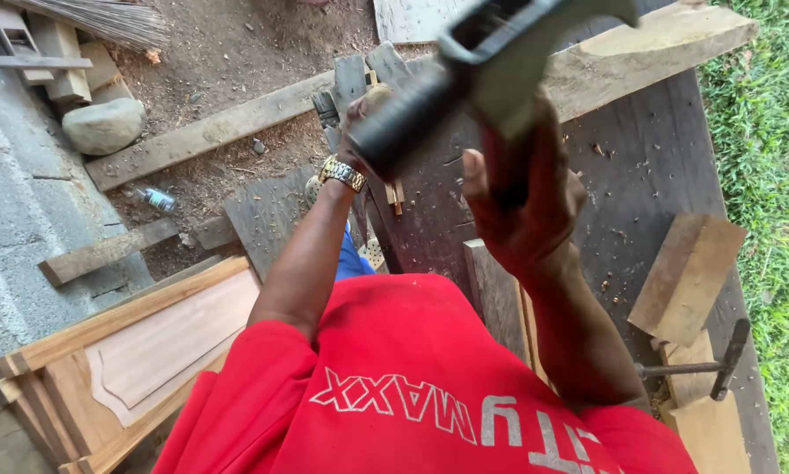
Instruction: Using a hammer and other tools to work on pieces of wood in a workshop.
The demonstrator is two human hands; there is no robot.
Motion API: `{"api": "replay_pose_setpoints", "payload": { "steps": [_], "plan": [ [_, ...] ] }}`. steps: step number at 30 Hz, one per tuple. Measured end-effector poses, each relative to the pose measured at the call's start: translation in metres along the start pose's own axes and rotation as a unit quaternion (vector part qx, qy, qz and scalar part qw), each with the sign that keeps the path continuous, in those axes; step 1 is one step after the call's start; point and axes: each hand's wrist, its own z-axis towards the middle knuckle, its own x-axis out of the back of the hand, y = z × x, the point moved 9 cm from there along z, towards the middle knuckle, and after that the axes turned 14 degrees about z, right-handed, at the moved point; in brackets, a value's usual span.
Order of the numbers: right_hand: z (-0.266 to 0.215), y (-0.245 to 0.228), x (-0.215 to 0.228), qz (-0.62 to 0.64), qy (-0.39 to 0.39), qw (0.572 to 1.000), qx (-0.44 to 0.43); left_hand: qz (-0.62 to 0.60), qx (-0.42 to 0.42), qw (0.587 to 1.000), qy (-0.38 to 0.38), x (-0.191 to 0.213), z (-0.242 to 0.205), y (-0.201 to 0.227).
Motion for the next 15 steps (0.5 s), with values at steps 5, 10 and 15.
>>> {"api": "replay_pose_setpoints", "payload": {
  "steps": [5,10,15],
  "plan": [
    [-0.051,0.091,-0.054,-0.066,-0.155,0.97,-0.175,-0.259,0.128,0.95,-0.117,-0.05,-0.024,-0.023],
    [-0.067,0.106,-0.068,-0.122,-0.266,0.931,-0.218,-0.264,0.084,0.951,-0.137,-0.054,-0.016,-0.024],
    [-0.043,0.065,-0.035,0.002,-0.14,0.982,-0.129,-0.326,0.062,0.942,-0.056,0.0,-0.007,0.002]
  ]
}}
